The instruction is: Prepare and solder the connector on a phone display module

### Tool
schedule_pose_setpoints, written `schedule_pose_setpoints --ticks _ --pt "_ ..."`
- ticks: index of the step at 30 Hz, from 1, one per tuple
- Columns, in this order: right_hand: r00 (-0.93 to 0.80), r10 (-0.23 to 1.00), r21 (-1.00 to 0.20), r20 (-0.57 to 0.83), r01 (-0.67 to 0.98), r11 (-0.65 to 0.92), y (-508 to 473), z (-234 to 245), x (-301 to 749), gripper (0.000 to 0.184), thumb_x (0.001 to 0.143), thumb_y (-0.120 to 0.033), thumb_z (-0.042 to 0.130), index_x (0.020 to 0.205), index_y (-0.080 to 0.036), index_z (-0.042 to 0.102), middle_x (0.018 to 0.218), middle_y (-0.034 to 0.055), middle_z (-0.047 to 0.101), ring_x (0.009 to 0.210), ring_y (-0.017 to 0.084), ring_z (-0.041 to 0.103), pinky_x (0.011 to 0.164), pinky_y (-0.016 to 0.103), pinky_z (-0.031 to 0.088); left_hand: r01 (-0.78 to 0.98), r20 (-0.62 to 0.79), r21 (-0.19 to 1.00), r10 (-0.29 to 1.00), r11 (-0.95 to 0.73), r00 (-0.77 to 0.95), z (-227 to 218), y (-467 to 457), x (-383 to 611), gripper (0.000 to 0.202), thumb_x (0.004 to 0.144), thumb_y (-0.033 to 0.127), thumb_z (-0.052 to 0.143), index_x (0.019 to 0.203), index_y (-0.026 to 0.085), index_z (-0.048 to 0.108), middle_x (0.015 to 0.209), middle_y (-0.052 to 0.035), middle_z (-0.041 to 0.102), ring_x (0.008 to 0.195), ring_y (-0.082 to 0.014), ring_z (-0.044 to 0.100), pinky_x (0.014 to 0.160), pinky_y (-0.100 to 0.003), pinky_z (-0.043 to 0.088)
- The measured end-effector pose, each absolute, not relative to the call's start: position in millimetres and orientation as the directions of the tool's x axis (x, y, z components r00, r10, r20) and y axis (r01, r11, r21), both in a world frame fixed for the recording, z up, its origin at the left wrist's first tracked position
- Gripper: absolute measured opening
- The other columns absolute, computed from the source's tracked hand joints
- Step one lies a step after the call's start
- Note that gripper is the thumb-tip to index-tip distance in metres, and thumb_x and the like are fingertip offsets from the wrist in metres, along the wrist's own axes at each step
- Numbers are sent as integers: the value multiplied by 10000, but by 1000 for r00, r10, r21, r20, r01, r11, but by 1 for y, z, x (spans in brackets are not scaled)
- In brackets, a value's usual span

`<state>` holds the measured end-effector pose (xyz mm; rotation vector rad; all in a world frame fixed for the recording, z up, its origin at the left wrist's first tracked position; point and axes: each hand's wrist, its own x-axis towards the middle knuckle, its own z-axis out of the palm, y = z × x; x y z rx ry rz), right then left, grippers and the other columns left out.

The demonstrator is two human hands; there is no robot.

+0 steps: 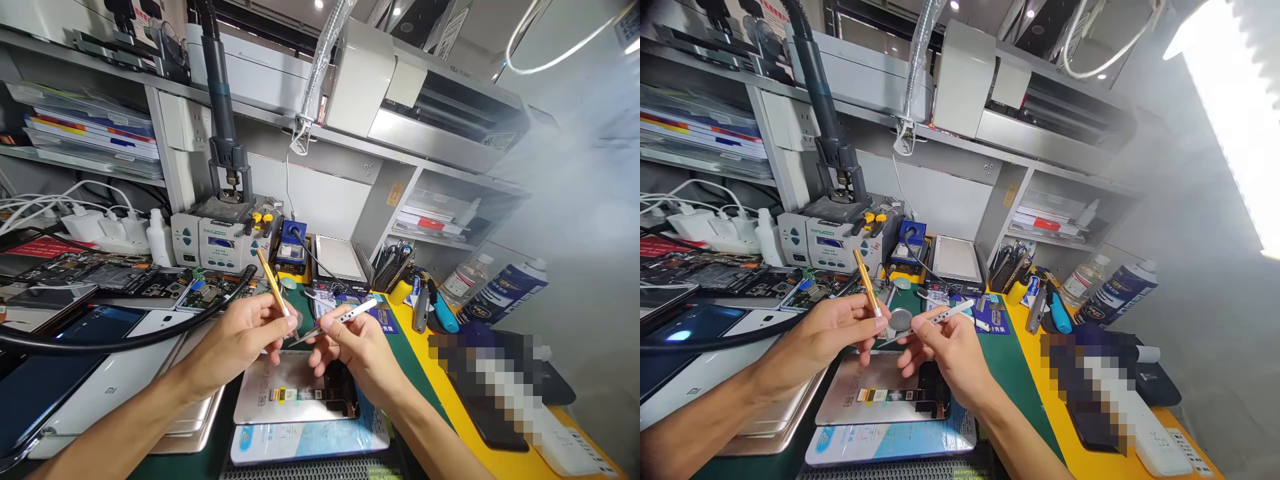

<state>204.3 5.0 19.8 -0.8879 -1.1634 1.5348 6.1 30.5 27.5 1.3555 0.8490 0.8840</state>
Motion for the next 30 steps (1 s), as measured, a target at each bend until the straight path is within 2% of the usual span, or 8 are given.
schedule_pose_setpoints --ticks 10,14,20,23,25,30 --pt "-265 964 -975 24 -219 -36 4 18 203 326 858 -435 722 826 -125 626 706 48 700 525 149 676 480 241 547 -17 -24 999 873 37 487 25 30 7 279 819 402 717 927 165 617 722 32 560 616 -124 539 542 -260 533" --pt "-263 965 -978 15 -206 -41 2 19 200 385 835 -491 729 814 -129 598 625 43 682 469 140 645 461 234 530 14 -15 1000 861 10 509 21 31 7 296 802 387 724 945 161 596 701 29 582 583 -123 547 516 -254 517" --pt "-234 972 -965 15 -258 -48 4 18 195 445 759 -521 787 822 -140 565 661 23 672 457 129 638 462 240 535 16 34 999 856 -49 516 16 34 11 304 825 440 685 893 159 594 725 5 631 493 -92 539 497 -233 472" --pt "-237 971 -962 26 -269 -39 8 13 195 505 706 -566 807 813 -143 554 624 13 657 426 133 625 425 236 514 -14 31 1000 863 -27 504 9 36 13 388 773 503 726 906 161 600 725 11 611 493 -87 504 461 -224 468" --pt "-246 969 -961 31 -274 -39 11 9 194 549 671 -602 814 808 -149 536 661 30 676 407 133 619 405 236 497 -39 22 999 876 -3 482 3 39 13 433 720 529 769 903 171 606 726 7 595 571 -123 527 427 -215 465" --pt "-202 979 -962 10 -268 -45 17 -1 195 589 609 -613 849 821 -178 514 540 -32 614 381 106 568 423 193 407 -30 -30 998 869 51 495 -8 45 12 483 643 552 819 858 177 603 698 10 593 569 -117 522 455 -208 423"
